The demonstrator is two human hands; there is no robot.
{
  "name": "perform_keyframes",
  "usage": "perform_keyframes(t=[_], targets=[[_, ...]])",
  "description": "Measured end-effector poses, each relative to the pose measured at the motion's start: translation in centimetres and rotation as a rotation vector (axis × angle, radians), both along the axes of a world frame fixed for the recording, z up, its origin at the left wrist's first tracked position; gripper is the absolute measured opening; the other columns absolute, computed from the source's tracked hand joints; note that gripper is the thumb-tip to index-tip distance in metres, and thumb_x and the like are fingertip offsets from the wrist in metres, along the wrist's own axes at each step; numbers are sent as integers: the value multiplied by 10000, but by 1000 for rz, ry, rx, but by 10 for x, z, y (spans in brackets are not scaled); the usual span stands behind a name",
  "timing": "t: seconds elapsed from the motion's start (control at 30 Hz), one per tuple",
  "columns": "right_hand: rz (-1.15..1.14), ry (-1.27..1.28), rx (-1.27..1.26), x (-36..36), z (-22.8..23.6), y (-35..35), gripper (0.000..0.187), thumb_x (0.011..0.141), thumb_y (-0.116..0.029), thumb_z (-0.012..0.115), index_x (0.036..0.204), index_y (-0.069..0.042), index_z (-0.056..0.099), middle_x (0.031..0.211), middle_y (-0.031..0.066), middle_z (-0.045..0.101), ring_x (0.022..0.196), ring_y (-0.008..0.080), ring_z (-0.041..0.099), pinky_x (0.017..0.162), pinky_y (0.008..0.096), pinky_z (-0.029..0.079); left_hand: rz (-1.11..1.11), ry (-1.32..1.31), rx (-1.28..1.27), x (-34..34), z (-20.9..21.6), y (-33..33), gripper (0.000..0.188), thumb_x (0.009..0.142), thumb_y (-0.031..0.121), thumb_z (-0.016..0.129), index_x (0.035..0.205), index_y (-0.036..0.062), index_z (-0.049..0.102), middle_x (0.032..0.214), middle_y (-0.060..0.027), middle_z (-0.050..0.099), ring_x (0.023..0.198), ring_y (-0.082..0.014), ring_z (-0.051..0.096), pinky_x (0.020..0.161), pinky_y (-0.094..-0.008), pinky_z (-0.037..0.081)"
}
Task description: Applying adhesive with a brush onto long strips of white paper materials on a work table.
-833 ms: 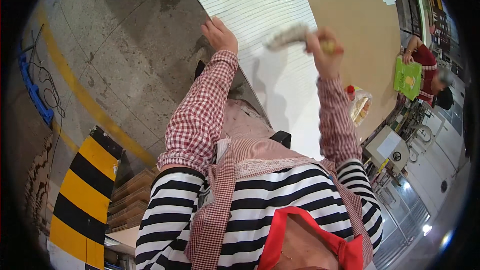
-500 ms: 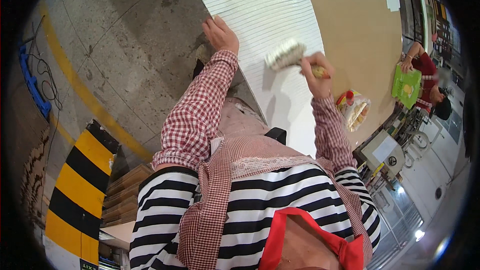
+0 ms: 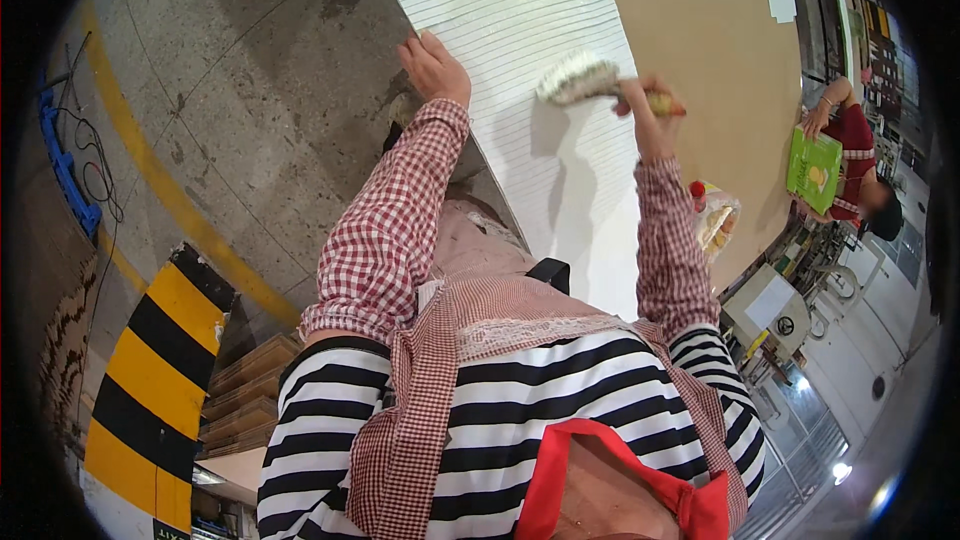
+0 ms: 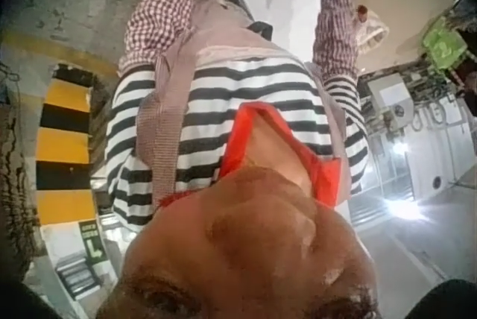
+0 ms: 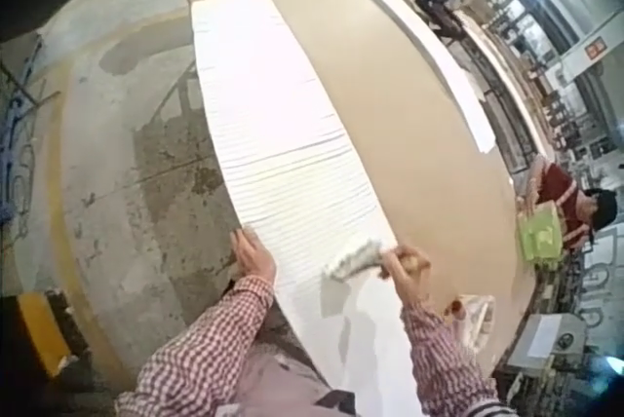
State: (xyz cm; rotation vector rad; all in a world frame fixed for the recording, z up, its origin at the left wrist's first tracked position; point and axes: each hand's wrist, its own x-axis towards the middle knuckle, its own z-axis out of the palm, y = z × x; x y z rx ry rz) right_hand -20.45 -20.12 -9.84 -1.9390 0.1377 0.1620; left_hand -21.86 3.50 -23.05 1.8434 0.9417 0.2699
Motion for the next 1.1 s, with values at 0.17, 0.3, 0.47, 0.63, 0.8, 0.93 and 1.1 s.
perform_keyframes(t=[0.17,0.3,0.47,0.63,0.8,0.93,1.1], targets=[[16,60,-32,11,31,14,177,824,-111,679,717,-5,587,610,34,596,525,99,589,470,217,464,-25,34,-68,0,4,0,483,1014,333,251,1105,-82,482,1085,-249,457,1006,-381,498,841,-463,432],[-28,-139,69,48,17,42,206,829,-141,690,710,-8,585,616,28,595,538,90,585,485,217,466,18,-23,0,0,-6,-1,501,1015,346,247,1112,-87,480,1091,-252,455,1009,-382,498,847,-463,434],[39,-53,-79,11,7,7,223,829,-156,693,716,1,582,611,27,588,538,83,576,479,213,468,19,-82,-111,3,-5,-4,500,1015,352,233,1134,-63,485,1117,-231,450,1027,-362,495,853,-444,433],[54,-105,19,21,31,78,210,794,-95,720,686,11,575,631,19,573,515,80,557,427,206,445,12,-168,-113,-1,-10,0,475,1011,339,256,1189,-40,479,1129,-223,448,1029,-364,483,873,-450,410],[261,-518,-38,65,-10,127,143,756,-48,710,697,0,589,657,49,572,614,104,563,550,236,441,17,-143,-13,1,-22,-4,433,1004,302,288,1210,-27,478,1100,-231,464,1030,-380,469,890,-460,383],[401,-528,-226,31,1,104,124,725,-10,693,670,-5,583,664,53,574,605,109,558,554,237,440,21,-146,-27,0,-18,-1,427,1005,290,288,1219,-29,475,1095,-229,470,1022,-381,466,900,-455,375],[409,-526,-243,29,20,112,113,727,-16,696,684,-7,592,658,51,569,583,121,557,541,240,438,-3,-172,-48,0,-9,1,453,1011,304,262,1230,-36,466,1114,-216,458,1019,-366,466,894,-445,386]])
